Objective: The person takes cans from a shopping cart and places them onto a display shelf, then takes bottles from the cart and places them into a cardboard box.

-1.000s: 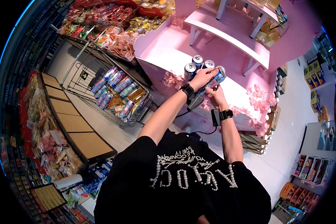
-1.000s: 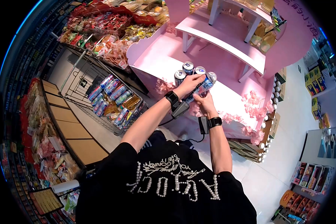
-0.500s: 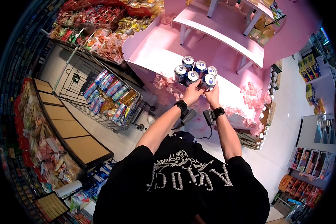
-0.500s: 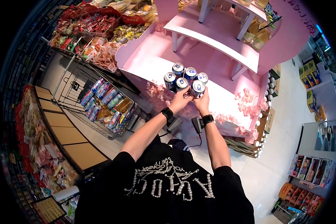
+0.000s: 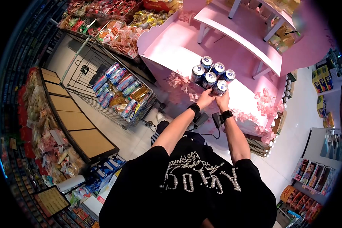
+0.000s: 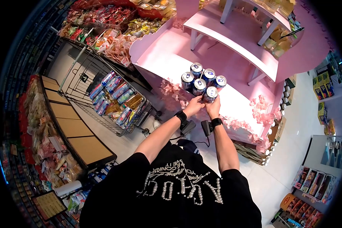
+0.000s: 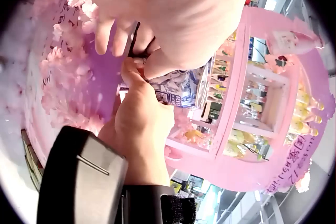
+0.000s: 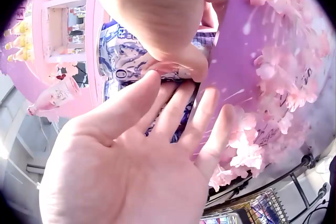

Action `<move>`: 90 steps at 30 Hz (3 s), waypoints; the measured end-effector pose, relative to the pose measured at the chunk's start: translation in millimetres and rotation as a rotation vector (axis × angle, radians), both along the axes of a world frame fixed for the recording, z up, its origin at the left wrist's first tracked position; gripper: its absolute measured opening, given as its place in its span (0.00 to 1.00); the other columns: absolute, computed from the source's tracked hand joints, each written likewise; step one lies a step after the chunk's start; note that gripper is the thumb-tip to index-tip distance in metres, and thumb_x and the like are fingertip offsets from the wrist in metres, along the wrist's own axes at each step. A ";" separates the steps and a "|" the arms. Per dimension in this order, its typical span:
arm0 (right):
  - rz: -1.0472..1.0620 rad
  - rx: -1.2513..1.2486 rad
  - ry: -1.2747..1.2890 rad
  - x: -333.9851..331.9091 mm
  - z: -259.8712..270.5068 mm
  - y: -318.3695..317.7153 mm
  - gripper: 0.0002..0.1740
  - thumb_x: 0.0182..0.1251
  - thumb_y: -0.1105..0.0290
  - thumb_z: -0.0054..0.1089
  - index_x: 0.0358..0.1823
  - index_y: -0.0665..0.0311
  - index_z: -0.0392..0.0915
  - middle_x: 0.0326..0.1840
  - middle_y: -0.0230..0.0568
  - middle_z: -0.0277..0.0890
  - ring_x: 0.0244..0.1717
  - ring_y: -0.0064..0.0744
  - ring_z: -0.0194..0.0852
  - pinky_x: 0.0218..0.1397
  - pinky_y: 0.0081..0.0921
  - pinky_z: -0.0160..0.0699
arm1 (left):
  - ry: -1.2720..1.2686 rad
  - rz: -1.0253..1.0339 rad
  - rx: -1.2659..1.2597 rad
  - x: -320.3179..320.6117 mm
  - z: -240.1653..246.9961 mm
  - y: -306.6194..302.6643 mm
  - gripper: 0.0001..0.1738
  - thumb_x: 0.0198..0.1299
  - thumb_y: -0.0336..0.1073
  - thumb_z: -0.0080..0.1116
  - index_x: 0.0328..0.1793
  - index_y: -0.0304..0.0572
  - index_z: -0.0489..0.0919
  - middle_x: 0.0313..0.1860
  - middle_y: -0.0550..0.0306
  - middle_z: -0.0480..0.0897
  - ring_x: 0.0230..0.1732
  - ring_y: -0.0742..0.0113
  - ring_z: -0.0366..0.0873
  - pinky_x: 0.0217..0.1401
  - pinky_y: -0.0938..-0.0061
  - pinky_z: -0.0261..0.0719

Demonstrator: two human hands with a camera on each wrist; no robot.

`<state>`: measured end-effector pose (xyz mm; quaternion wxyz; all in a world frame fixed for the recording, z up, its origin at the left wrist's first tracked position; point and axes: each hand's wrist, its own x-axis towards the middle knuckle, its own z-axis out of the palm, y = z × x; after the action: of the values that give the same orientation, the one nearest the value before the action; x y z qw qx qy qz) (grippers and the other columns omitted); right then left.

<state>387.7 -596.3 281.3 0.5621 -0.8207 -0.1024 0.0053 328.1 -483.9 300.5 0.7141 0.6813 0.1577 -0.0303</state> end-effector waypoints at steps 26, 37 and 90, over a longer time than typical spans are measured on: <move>0.616 -0.231 0.568 -121.8 -90.1 259.9 0.08 0.57 0.79 0.50 0.39 0.71 0.74 0.31 0.40 0.78 0.32 0.26 0.76 0.37 0.22 0.75 | 0.354 1.081 -0.677 -250.5 -137.2 281.9 0.17 0.59 0.33 0.44 0.53 0.34 0.69 0.45 0.44 0.78 0.44 0.54 0.78 0.45 0.64 0.78; 0.789 -0.604 0.684 -114.9 -149.6 426.6 0.16 0.57 0.71 0.54 0.46 0.72 0.74 0.38 0.42 0.77 0.38 0.27 0.75 0.42 0.22 0.73 | 0.314 1.182 -1.243 -215.0 -276.7 346.4 0.18 0.59 0.39 0.48 0.56 0.47 0.68 0.46 0.55 0.75 0.46 0.57 0.75 0.47 0.61 0.76; 0.702 -0.715 0.390 -144.0 -93.0 429.1 0.32 0.36 0.63 0.71 0.47 0.65 0.74 0.44 0.52 0.67 0.50 0.46 0.64 0.55 0.36 0.66 | 0.601 1.003 -0.968 -224.9 -221.3 366.7 0.21 0.62 0.44 0.43 0.57 0.42 0.68 0.57 0.54 0.69 0.55 0.57 0.67 0.53 0.54 0.73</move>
<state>243.7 -167.2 188.2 0.2205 -0.8612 -0.2561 0.3795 103.2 -117.2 79.2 0.7881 0.1009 0.6054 0.0479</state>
